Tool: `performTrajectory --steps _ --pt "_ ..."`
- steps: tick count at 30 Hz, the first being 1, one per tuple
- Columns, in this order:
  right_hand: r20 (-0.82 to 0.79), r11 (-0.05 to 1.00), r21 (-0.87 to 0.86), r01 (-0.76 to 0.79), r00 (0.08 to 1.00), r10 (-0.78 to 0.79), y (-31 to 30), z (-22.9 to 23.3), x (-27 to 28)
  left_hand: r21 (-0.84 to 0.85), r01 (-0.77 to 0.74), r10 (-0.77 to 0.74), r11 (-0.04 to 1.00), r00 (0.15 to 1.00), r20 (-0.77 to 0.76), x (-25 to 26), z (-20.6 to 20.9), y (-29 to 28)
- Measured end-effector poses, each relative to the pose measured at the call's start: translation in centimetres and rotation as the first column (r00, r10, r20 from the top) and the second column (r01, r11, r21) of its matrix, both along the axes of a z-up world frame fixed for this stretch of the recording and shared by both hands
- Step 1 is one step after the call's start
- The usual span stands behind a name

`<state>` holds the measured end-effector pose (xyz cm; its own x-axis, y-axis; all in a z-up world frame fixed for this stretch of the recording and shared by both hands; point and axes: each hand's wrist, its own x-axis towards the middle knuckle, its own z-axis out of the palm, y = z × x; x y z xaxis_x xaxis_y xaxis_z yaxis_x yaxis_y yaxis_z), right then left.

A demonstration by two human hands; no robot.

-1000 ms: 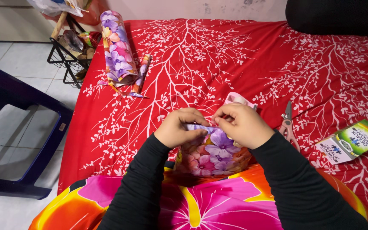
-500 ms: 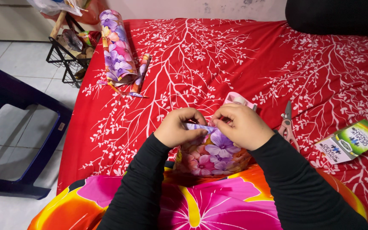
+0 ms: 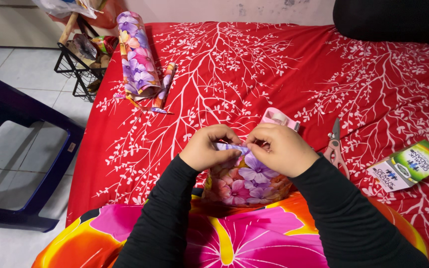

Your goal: The person folds a floral-patterned wrapping paper around a small rectangular item and repeatedly applies pieces of clear tape from a dispenser to secure the edges. The person works on their lap on a bed, folding and taping the paper multiple times.

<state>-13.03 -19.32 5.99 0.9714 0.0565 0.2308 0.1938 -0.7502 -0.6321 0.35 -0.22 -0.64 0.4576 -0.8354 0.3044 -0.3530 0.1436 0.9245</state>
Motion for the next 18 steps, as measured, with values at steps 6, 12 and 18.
performTrajectory --steps 6,12,18 --pt "0.011 0.999 -0.037 -0.031 0.999 0.031 -0.02 0.09 -0.01 -0.014 0.037 -0.037 0.999 0.999 0.004 0.13 -0.10 0.14" --pt "0.031 0.995 -0.047 -0.083 0.996 0.084 0.03 0.57 -0.08 -0.020 0.037 -0.037 0.999 0.999 -0.010 0.26 -0.29 0.17" --pt "0.114 0.998 -0.052 -0.045 0.992 0.051 0.60 0.62 -0.22 0.004 -0.029 0.030 1.000 0.999 -0.012 0.54 -0.93 0.04"
